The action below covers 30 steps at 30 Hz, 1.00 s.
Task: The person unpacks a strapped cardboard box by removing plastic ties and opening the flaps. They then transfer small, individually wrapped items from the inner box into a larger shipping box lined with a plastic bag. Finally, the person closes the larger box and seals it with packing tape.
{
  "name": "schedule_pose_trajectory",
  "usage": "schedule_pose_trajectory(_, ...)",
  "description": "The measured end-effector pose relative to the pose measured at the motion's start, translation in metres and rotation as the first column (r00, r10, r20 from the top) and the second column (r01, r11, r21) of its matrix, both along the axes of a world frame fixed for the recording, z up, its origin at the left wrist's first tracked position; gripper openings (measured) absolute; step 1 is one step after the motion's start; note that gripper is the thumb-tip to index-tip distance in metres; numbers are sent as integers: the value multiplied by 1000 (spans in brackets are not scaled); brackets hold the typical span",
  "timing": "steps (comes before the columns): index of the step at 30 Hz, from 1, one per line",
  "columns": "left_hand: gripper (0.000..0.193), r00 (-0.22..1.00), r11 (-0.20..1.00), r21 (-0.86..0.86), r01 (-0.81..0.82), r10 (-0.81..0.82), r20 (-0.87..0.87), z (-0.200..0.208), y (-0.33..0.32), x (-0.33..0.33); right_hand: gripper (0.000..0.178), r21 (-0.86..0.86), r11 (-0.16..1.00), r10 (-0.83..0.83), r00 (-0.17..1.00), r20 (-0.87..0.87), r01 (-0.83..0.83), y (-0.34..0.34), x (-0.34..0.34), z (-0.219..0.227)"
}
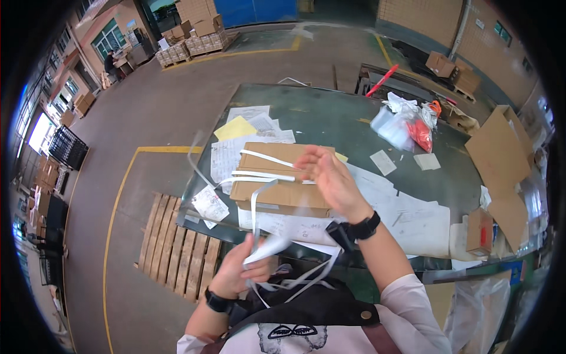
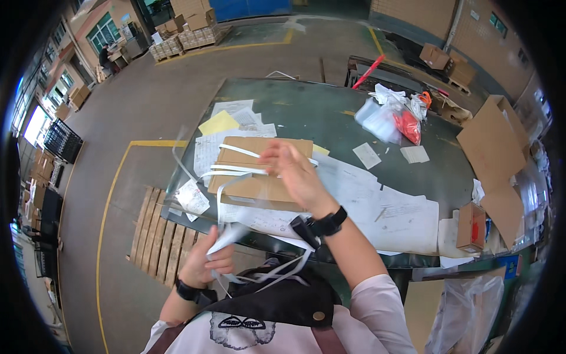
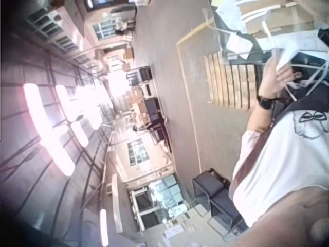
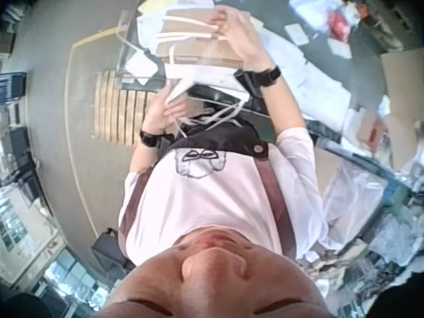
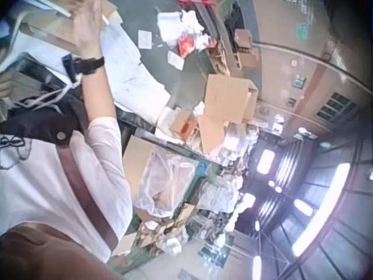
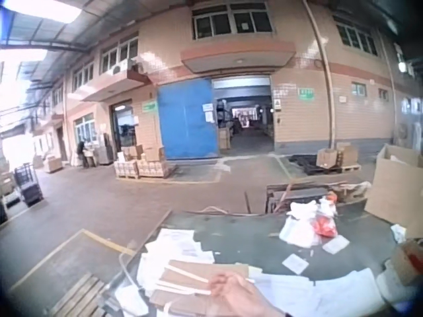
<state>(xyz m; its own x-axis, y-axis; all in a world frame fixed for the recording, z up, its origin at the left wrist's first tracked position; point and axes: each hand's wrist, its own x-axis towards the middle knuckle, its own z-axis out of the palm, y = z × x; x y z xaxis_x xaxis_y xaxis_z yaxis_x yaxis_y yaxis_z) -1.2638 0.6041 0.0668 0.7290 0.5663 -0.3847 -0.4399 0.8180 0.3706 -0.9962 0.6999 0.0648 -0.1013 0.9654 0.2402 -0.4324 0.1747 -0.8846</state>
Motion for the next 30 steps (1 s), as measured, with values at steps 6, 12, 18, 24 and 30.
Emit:
schedule_pose_trajectory(6, 67, 894, 881, 167, -442, 420, 154, -5, -4, -61, 73, 348, 924, -286, -315, 905, 158, 43, 54, -102)
schedule_pose_trajectory(12, 28, 772, 730, 353, -585, 635, -33, -8, -10, -111, 26, 241, 720, -628, 464, 625, 650, 68, 56, -172)
schedule_pose_trajectory(18, 23, 710, 712, 95, -696, 702, -64, -21, 14, -116, 31, -323, 572, -713, 651, 260, 754, 43, 70, -159)
schedule_pose_trajectory(24, 29, 777, 781, 99, -616, 624, -84, -21, 41, -89, 36, -253, 664, -746, 598, -293, 704, -81, 227, -41)
schedule_pose_trajectory(30, 43, 950, 924, 220, -312, 306, 61, -8, 57, -32, 27, 482, 202, -979, 195, 65, 852, -234, 319, 141)
